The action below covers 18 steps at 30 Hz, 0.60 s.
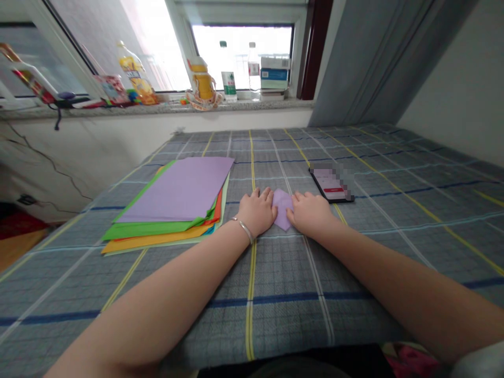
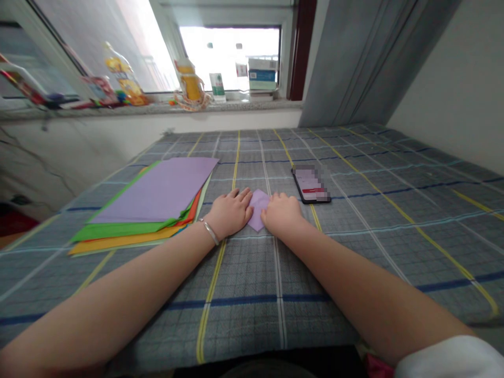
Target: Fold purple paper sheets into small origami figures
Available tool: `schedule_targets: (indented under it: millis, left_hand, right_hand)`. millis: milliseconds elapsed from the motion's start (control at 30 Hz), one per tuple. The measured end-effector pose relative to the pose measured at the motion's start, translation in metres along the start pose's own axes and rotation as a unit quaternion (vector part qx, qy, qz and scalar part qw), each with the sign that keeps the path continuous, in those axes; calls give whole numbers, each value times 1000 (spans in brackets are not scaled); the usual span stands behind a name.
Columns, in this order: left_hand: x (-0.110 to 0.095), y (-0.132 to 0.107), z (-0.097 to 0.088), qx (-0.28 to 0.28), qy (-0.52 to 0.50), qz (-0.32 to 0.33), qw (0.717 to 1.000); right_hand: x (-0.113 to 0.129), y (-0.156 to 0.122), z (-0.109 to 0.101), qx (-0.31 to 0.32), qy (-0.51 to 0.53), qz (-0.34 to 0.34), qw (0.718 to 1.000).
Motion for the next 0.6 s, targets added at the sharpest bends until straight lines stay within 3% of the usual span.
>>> schedule_targets:
  millis: [400,600]
  left_hand:
    - [6,-12,9,28,1,19,999]
    - [7,-20,2,24,19,16,999]
  right_hand:
    - [-14,-9,-2,14,-9,4,1000]
    - [-16,-9,0,42,-10,28,999]
Point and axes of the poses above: each hand's wrist, its own y-axis towards the middle knuckle, its own z-axis out of the palm, x = y × z, the point moved 10 cm from there along y, towards the middle knuckle, and after that the axes turned 1 degree about y, right-handed, at the moved point
